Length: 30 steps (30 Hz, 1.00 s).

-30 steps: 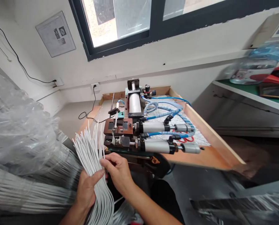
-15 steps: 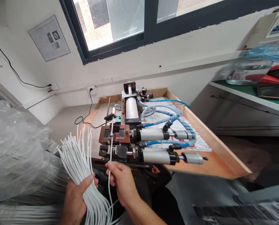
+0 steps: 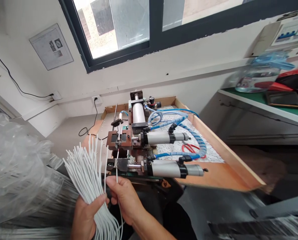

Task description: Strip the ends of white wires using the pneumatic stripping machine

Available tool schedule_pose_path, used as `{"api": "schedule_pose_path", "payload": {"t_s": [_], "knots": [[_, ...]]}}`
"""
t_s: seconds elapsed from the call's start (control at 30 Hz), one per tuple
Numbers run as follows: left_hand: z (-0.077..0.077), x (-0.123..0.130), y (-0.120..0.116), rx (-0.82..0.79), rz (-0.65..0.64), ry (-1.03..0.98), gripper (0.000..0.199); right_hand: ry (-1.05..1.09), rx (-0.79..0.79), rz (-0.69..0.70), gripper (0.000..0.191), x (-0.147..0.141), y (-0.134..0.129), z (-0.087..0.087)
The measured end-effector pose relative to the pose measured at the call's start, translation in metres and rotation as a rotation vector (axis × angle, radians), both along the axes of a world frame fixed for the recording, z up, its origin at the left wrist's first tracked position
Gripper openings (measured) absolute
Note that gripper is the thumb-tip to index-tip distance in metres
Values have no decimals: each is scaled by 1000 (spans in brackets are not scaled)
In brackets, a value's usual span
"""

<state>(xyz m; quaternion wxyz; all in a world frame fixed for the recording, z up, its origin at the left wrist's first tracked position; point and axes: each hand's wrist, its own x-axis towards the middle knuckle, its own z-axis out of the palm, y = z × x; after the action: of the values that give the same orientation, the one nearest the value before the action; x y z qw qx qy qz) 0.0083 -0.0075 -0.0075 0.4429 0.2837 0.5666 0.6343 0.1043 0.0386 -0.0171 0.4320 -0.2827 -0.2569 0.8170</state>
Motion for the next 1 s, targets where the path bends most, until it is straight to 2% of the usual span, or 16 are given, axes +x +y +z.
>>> {"api": "schedule_pose_path", "payload": {"t_s": [0.1,0.17,0.27,0.43,0.67,0.77,0.83,0.9,1.0], "knots": [[1,2,0,3,-33,6,25,-127,85,-92,26,-1,-6,2],[0,1,0,-10,-33,-15,20,-187,142,-164,28,1,-9,0],[-2,-3,0,-47,-9,-77,17,-236,159,-206,31,5,-13,-6],[-2,-6,0,-130,52,-142,22,-174,97,-195,31,9,-12,-12],[-4,-4,1,-84,66,-11,23,-76,-16,-148,28,5,-4,-3],[-6,-3,-1,-60,35,91,22,-42,40,-6,31,1,-6,-1],[-7,-2,-2,-48,-8,154,21,-82,100,39,32,0,-9,-4],[-8,-2,-2,-32,-56,180,20,-153,140,8,33,0,-11,-8],[-11,-4,-1,-17,-91,105,23,-227,169,-94,34,2,-13,-15]]}}
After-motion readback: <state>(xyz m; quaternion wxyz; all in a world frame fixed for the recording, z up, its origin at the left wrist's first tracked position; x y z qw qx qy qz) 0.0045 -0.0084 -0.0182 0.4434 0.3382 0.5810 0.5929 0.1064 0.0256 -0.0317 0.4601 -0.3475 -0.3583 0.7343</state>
